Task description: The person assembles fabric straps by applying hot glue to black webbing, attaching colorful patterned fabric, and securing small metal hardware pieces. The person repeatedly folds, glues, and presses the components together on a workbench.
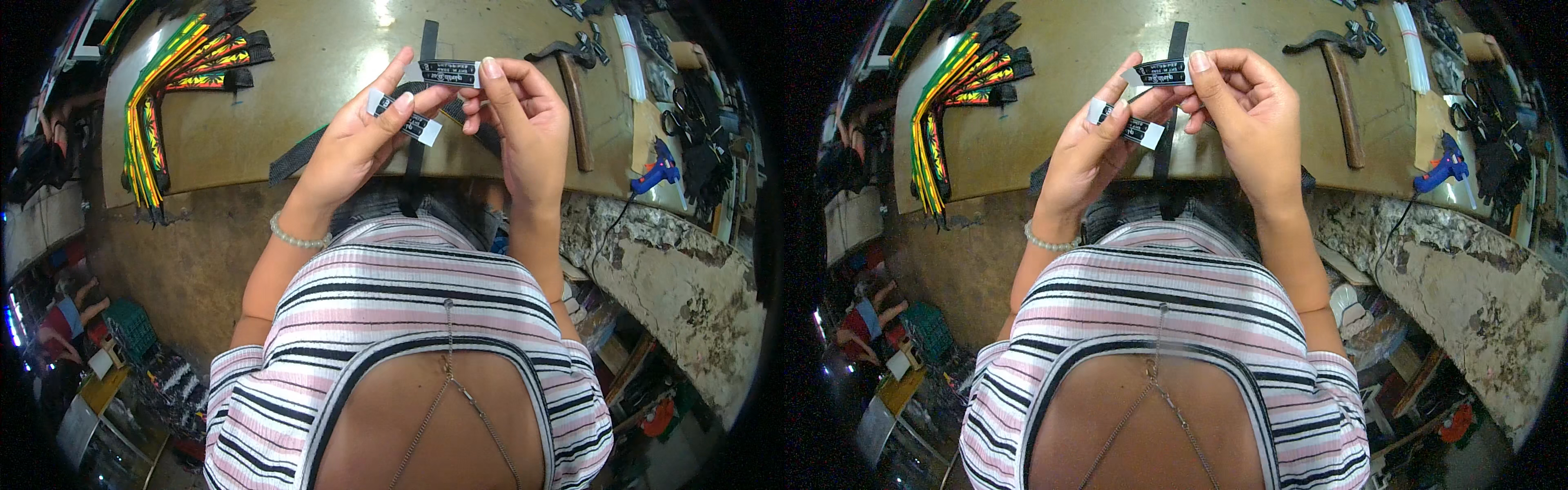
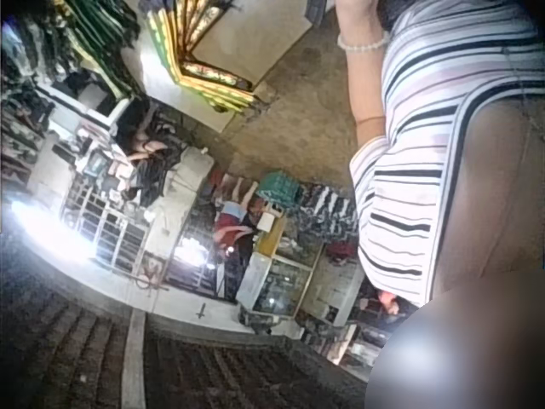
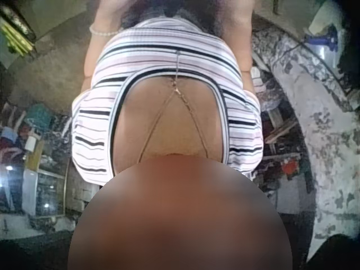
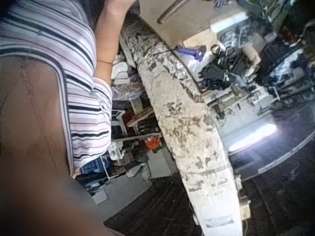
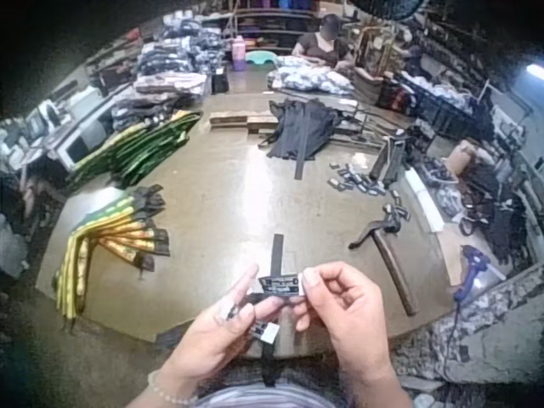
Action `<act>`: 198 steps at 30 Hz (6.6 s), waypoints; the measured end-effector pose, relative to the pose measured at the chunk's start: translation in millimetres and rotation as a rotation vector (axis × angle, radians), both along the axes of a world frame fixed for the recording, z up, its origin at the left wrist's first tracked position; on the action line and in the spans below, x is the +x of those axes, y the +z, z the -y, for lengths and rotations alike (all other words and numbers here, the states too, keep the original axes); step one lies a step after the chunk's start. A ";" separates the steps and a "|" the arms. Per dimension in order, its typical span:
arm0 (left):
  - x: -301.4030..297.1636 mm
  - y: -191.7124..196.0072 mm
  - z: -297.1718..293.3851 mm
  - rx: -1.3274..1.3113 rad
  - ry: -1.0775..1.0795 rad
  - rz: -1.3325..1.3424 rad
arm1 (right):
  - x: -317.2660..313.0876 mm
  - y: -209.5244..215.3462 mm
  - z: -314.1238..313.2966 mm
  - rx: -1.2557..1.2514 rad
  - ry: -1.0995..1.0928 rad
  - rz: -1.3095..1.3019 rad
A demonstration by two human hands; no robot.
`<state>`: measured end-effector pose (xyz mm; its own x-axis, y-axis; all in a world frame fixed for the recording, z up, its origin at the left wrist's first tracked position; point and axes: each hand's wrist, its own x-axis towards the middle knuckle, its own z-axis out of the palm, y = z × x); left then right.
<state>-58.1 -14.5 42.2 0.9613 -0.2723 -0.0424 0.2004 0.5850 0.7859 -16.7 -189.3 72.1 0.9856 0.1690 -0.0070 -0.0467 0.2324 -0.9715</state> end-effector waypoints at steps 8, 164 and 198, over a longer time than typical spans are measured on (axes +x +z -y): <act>-2.6 0.2 -0.3 -0.004 0.062 -0.161 | -9.2 8.5 15.9 0.228 0.217 -0.160; 15.4 -40.8 20.3 1.774 0.430 0.518 | 60.4 -85.5 139.5 -1.617 -0.570 0.558; 12.8 -25.3 2.0 1.669 0.483 0.599 | 10.4 -24.7 72.9 -1.578 -0.450 0.622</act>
<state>-45.3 -16.5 16.9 0.9199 -0.0387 0.3903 -0.2208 -0.8736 0.4337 -6.2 -262.2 47.4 0.8692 0.1103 0.4820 0.1833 -0.9772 -0.1069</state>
